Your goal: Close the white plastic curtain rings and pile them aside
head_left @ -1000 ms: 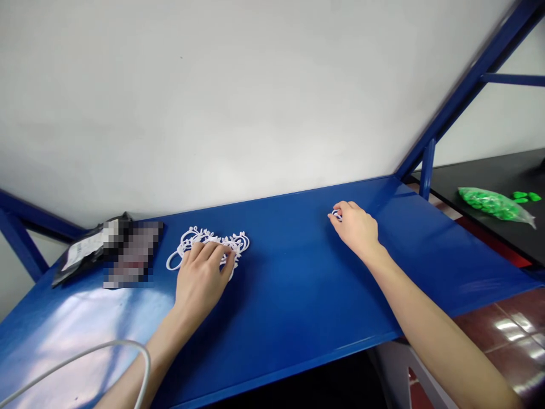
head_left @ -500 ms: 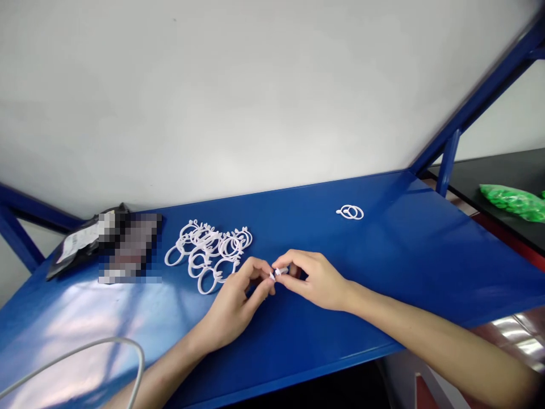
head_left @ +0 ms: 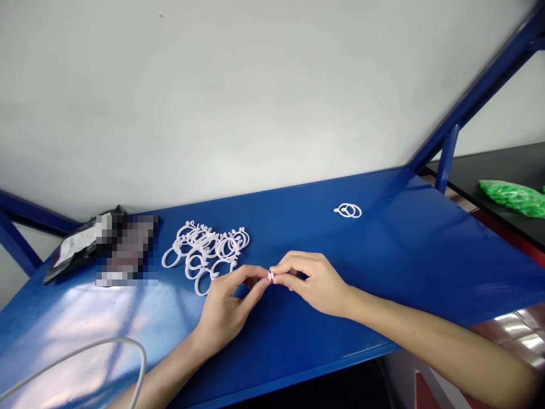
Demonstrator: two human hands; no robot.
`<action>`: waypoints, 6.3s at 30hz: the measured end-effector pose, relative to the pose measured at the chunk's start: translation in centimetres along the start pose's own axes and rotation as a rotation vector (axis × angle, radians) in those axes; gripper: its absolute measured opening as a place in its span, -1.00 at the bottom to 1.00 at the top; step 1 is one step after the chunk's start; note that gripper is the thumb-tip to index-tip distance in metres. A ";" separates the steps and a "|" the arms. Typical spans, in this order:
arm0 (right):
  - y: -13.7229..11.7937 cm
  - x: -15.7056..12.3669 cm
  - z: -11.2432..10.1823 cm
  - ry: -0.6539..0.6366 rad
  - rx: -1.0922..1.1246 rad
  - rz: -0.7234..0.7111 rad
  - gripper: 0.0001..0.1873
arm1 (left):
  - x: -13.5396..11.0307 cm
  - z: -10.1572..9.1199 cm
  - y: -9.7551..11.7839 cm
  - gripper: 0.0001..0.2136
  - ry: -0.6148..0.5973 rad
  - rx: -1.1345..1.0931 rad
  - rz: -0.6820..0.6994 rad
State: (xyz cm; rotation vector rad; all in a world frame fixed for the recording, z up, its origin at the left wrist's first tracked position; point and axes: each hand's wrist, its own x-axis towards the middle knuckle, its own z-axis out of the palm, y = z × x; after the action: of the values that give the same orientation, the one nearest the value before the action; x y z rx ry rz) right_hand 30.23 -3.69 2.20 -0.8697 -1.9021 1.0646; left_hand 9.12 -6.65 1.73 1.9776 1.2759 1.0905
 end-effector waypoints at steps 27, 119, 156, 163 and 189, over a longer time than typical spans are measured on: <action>3.4 2.2 -10.3 0.345 -1.186 0.414 -0.77 | 2.0 -3.1 -5.3 -0.87 0.080 0.908 0.115; 3.6 2.3 -9.7 0.303 -1.174 0.380 -0.84 | 3.5 -7.7 -7.1 -0.76 0.228 0.968 -0.037; -0.1 -0.2 -0.2 -0.025 0.045 0.048 -0.88 | -0.1 0.6 0.1 -0.94 0.018 -0.004 0.066; 0.1 -0.6 -0.1 -0.034 -0.014 0.025 -0.83 | -0.6 1.0 -0.1 -0.91 0.004 0.064 0.147; 4.8 2.4 -8.9 0.426 -0.995 0.088 -0.86 | 2.2 -3.9 -3.8 -0.86 0.197 0.599 0.104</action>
State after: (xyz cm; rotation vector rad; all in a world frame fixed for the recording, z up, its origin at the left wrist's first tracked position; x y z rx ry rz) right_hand 37.69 3.53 1.80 -1.5685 -1.9747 -0.1290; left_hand 4.51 -3.02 1.58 2.4324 1.7806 1.0535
